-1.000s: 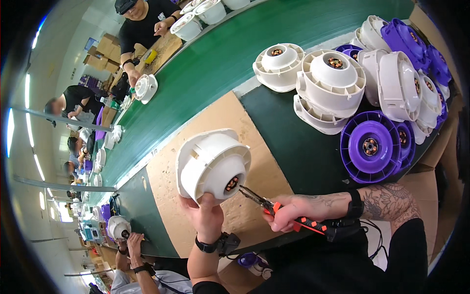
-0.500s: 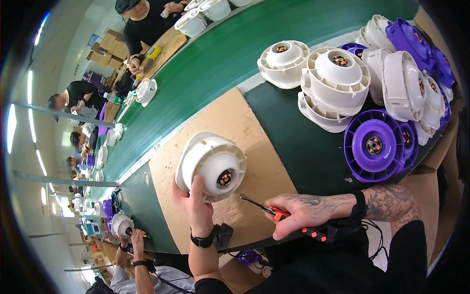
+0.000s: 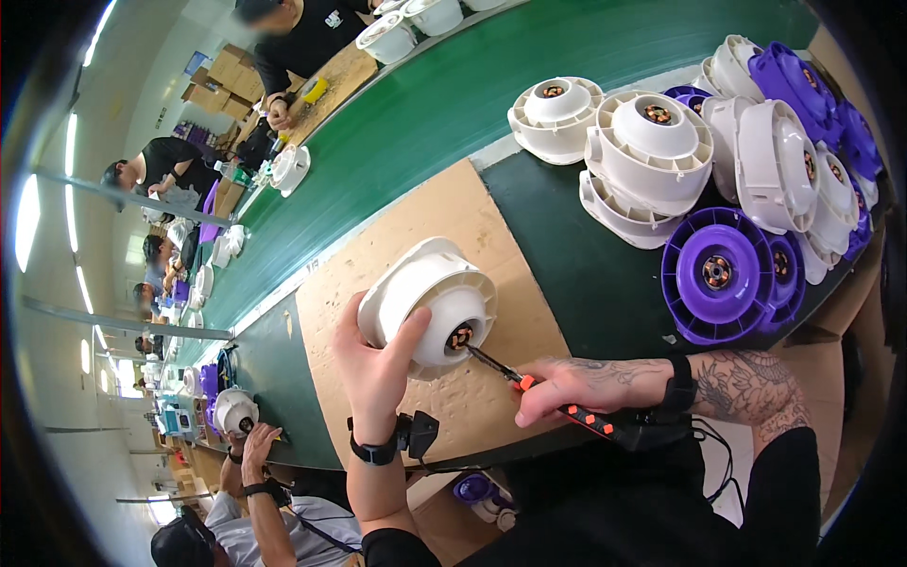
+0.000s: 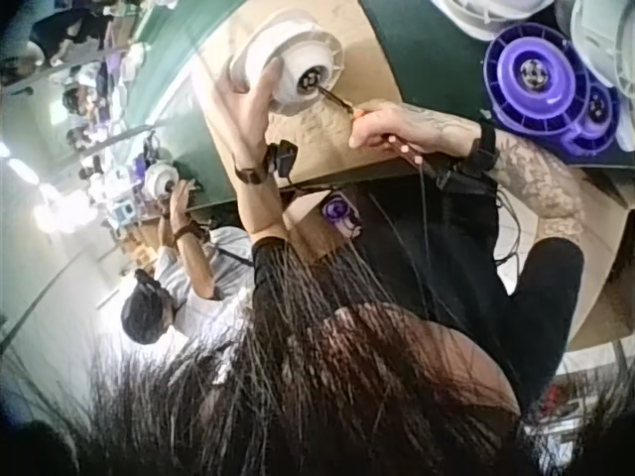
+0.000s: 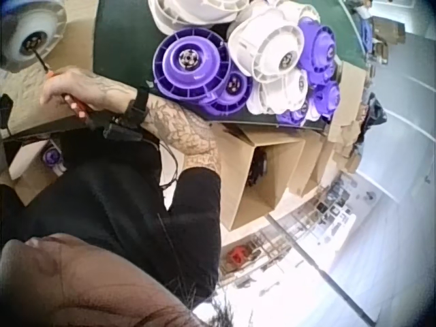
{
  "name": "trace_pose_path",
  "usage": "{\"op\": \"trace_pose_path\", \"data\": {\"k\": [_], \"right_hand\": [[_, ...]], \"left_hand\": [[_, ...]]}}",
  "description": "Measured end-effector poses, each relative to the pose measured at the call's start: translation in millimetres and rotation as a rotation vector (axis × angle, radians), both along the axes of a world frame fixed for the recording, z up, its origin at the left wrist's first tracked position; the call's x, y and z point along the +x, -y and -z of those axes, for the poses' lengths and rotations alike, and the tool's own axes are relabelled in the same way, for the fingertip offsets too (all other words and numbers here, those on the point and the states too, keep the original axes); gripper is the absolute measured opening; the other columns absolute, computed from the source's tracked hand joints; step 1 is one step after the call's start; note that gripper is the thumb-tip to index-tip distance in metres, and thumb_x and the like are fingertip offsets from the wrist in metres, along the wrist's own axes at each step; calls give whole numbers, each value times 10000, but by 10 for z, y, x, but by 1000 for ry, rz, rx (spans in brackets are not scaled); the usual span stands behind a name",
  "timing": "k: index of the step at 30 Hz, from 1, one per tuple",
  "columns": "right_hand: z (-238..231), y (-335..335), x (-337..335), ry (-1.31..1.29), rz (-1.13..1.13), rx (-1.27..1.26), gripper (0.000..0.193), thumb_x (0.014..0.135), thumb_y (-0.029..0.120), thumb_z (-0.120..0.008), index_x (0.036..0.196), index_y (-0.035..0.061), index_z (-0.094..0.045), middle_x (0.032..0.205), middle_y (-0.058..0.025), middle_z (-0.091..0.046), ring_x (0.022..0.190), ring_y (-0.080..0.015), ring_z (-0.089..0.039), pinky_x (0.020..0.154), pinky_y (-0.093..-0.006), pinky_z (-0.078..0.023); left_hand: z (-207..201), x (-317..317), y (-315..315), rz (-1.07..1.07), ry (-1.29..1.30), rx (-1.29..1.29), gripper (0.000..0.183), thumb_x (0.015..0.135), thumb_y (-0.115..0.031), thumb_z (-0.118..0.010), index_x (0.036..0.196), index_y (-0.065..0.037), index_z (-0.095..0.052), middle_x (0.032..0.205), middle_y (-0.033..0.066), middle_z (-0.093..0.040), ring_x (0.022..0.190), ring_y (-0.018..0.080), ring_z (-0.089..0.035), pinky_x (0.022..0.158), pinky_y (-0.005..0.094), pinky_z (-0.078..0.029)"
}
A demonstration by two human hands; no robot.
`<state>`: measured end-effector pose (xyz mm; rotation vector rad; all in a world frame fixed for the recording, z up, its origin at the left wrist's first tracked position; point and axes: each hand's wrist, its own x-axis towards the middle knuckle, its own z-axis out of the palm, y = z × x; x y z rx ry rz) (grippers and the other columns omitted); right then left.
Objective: The person uses a soldering iron to work on the internal components of white and purple fan housings at a factory assembly line. They repeatedly pick up housings, apply the tool to the center, and place the finished units into a cardboard box.
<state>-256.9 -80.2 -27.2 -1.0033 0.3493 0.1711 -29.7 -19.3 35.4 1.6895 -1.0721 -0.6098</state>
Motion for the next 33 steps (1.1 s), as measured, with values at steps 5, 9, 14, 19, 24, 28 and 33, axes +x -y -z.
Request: {"op": "trace_pose_path", "data": {"k": [5,9,14,19,24,28,33], "right_hand": [[83,-59,41,31,42,145,325,858,348,-676,736,103,-500,669,26,-441,592,-88,-391,547,-271,-300],[232,-105,63,33,33,215,343,871,307,-673,675,117,-465,616,36,-409,547,-82,-366,519,-266,-276],[205,-117,52,43,36,69,435,831,524,-634,688,130,-518,641,22,-439,533,-98,-380,490,-294,-276],[248,-155,76,72,64,142,405,814,514,-652,736,132,-542,658,24,-437,536,-96,-387,488,-298,-278],[213,-162,74,66,84,151,394,804,510,-659,769,135,-542,674,22,-431,539,-102,-382,491,-308,-267],[261,-167,96,35,54,143,409,795,525,-661,776,135,-536,675,18,-424,544,-111,-381,499,-308,-261],[231,-166,88,33,55,137,417,796,533,-658,829,128,-562,690,20,-416,547,-111,-370,500,-307,-261]], "left_hand": [[-38,-58,3,28,79,2,408,800,-187,-853,1054,66,-658,922,119,-731,812,154,-694,716,293,-558],[-57,-107,10,33,145,6,392,792,-180,-856,1027,68,-664,893,117,-730,786,155,-694,698,290,-559],[-100,-145,7,44,192,19,389,788,-184,-861,1010,67,-663,872,117,-727,770,152,-693,683,287,-556],[-138,-199,-8,87,299,25,391,793,-206,-862,991,66,-663,846,117,-724,754,158,-692,663,291,-553],[-123,-179,7,73,249,35,398,790,-217,-865,984,65,-664,850,123,-727,752,159,-694,665,293,-553],[-148,-222,26,97,277,51,404,790,-226,-869,983,64,-665,847,121,-728,747,159,-694,665,291,-553],[-141,-212,22,106,282,49,400,787,-227,-871,976,59,-664,844,120,-729,743,158,-694,657,291,-553]]}}
